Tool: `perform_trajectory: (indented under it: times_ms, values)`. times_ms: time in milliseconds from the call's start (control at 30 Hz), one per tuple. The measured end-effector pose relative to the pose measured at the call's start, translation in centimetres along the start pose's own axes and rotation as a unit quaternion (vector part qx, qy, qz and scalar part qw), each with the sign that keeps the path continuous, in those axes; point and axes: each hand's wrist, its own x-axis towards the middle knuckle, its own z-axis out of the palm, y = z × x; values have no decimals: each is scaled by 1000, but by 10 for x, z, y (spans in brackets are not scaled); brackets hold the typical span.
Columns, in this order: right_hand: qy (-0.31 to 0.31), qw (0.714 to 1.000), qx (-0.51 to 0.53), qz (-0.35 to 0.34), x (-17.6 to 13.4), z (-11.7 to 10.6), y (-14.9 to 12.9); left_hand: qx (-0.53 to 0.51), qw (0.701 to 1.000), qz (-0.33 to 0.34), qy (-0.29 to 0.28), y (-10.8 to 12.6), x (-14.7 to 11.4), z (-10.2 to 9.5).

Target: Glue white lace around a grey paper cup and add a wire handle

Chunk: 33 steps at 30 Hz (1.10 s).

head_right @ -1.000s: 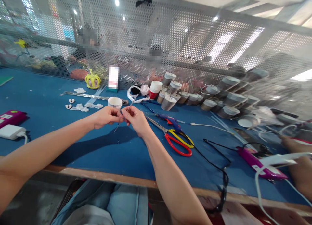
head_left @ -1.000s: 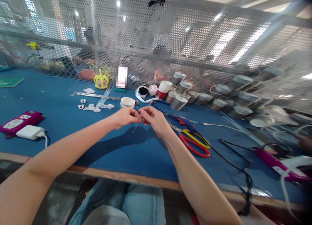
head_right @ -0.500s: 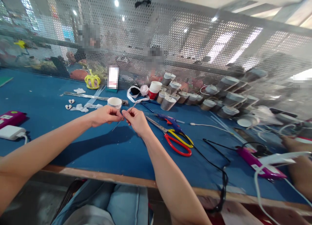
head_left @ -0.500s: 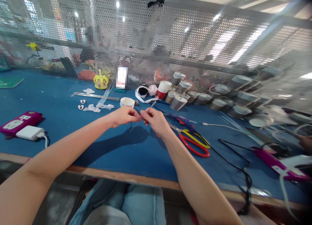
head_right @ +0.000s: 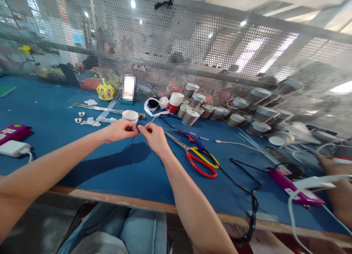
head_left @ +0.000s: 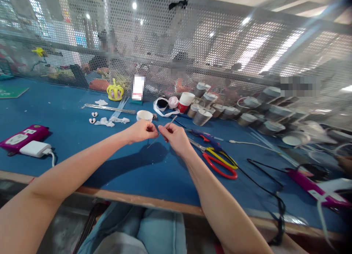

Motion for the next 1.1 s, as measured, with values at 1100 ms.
perform_trajectory:
  times_ms: [1100]
  values:
    - [-7, 997, 70, 15, 0, -1, 0, -149, 986, -72, -27, 5, 0, 2]
